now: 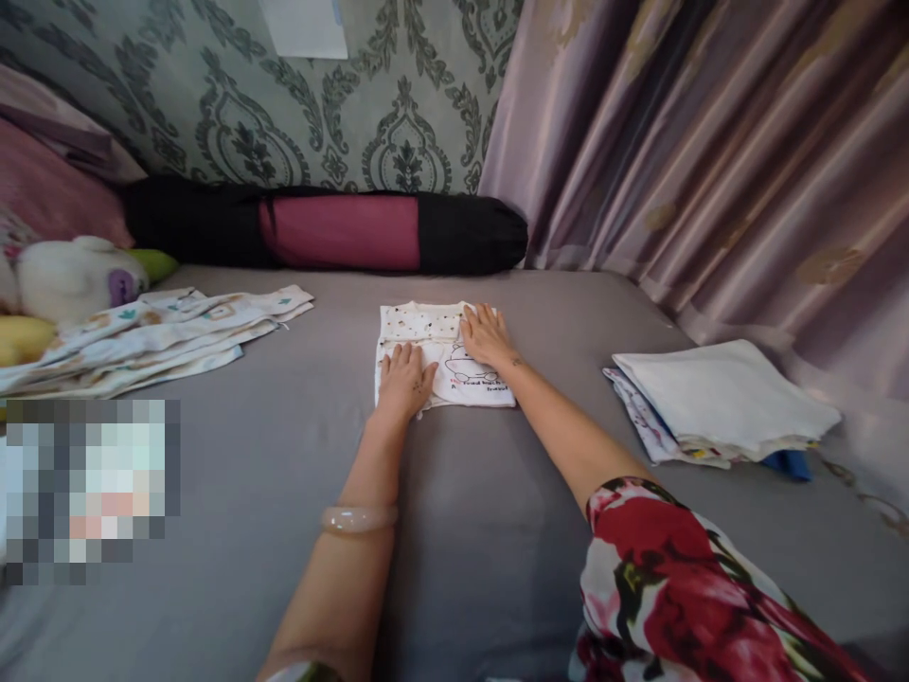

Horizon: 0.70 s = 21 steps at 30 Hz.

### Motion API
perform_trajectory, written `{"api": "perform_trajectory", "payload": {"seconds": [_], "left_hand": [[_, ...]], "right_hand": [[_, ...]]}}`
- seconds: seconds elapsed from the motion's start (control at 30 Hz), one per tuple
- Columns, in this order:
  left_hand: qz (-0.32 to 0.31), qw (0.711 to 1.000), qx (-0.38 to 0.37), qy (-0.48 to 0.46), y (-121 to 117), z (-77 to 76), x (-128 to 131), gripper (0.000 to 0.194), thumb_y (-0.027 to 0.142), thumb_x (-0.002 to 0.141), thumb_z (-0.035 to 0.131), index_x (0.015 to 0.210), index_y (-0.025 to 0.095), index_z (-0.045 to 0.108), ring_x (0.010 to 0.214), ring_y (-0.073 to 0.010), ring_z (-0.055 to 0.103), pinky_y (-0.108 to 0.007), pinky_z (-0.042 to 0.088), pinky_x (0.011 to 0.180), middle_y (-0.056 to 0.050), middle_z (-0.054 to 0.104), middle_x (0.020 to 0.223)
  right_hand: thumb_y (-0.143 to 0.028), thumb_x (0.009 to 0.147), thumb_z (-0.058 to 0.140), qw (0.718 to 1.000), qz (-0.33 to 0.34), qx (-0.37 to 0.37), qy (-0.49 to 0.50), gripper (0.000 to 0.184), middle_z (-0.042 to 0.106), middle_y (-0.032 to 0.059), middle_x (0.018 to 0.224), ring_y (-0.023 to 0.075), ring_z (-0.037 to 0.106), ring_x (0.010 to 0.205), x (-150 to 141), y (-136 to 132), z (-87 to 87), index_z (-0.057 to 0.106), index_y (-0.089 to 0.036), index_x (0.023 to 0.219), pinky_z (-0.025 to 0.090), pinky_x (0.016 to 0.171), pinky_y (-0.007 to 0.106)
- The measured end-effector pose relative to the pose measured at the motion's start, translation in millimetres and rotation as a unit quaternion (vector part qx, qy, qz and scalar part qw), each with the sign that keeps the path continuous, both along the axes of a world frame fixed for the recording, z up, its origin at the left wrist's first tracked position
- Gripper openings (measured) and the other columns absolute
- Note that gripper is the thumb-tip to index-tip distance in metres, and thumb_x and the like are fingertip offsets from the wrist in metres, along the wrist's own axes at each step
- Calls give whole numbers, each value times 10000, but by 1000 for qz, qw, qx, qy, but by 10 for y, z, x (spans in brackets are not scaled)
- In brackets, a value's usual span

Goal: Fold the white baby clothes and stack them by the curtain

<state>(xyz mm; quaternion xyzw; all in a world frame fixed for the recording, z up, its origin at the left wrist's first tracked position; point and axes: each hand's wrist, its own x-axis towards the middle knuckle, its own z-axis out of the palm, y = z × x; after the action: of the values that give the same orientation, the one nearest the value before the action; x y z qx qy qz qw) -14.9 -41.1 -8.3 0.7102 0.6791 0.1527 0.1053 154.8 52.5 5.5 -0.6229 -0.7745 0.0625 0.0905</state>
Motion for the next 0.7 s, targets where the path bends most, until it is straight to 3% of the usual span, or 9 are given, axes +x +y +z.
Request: {"api": "perform_trajectory", "payload": {"seconds": [0.17, 0.3, 0.37, 0.47, 0.57, 0.63, 0.7], "left_hand": [[-5, 999, -31, 14, -2, -52, 0, 589, 460, 946, 339, 1424, 121, 400, 1460, -319, 194, -532, 158, 1170, -179, 261, 1566], [-6, 999, -24, 27, -28, -74, 8, 598, 462, 950, 335, 1428, 107, 397, 1462, -322, 183, -528, 149, 1171, -185, 263, 1564], [-4, 1000, -7, 15, -39, -49, -2, 579, 455, 948, 350, 1410, 111, 415, 1453, -317, 218, -518, 181, 1165, -185, 297, 1551], [9, 997, 67, -22, -53, 51, -67, 489, 397, 947, 365, 1352, 144, 471, 1377, -269, 380, -432, 307, 1120, -164, 439, 1471], [104, 987, 116, -32, -71, 195, -183, 405, 317, 952, 319, 1230, 155, 565, 1214, -253, 539, -375, 413, 1014, -158, 609, 1256], [190, 977, 89, -26, -85, 283, -265, 382, 285, 940, 317, 1147, 153, 610, 1137, -280, 582, -388, 453, 939, -170, 654, 1140], [237, 971, 33, -27, -95, 345, -334, 349, 271, 918, 357, 1092, 152, 636, 1097, -303, 604, -396, 477, 875, -184, 666, 1105]], "right_hand": [[-399, 1010, 187, 1000, 10, -8, -24, 570, 221, 133, 1586, 254, 145, 1465, 41, -4, -132, 306, -137, 1502, 98, 1175, 459], [-408, 1008, 241, 999, 19, -26, 26, 555, 220, 106, 1590, 231, 144, 1469, 72, 46, -91, 321, -161, 1498, 106, 1181, 437], [-387, 1011, 246, 995, -1, -32, 96, 533, 278, 90, 1572, 187, 223, 1450, 153, 82, -24, 325, -174, 1494, 205, 1162, 374], [-294, 1007, 251, 974, -128, -34, 185, 463, 526, 96, 1409, 149, 495, 1281, 354, 110, 58, 454, -171, 1404, 420, 1004, 277], [-288, 976, 353, 953, -227, -67, 190, 374, 699, 133, 1110, 203, 670, 998, 569, 75, 73, 645, -141, 1155, 521, 802, 286], [-328, 934, 472, 950, -239, -84, 183, 308, 724, 152, 974, 241, 695, 901, 658, 17, 72, 694, -135, 1025, 537, 741, 312], [-367, 886, 564, 950, -243, -96, 174, 289, 726, 161, 948, 270, 693, 917, 677, -57, 93, 706, -143, 1001, 542, 757, 338]]}}
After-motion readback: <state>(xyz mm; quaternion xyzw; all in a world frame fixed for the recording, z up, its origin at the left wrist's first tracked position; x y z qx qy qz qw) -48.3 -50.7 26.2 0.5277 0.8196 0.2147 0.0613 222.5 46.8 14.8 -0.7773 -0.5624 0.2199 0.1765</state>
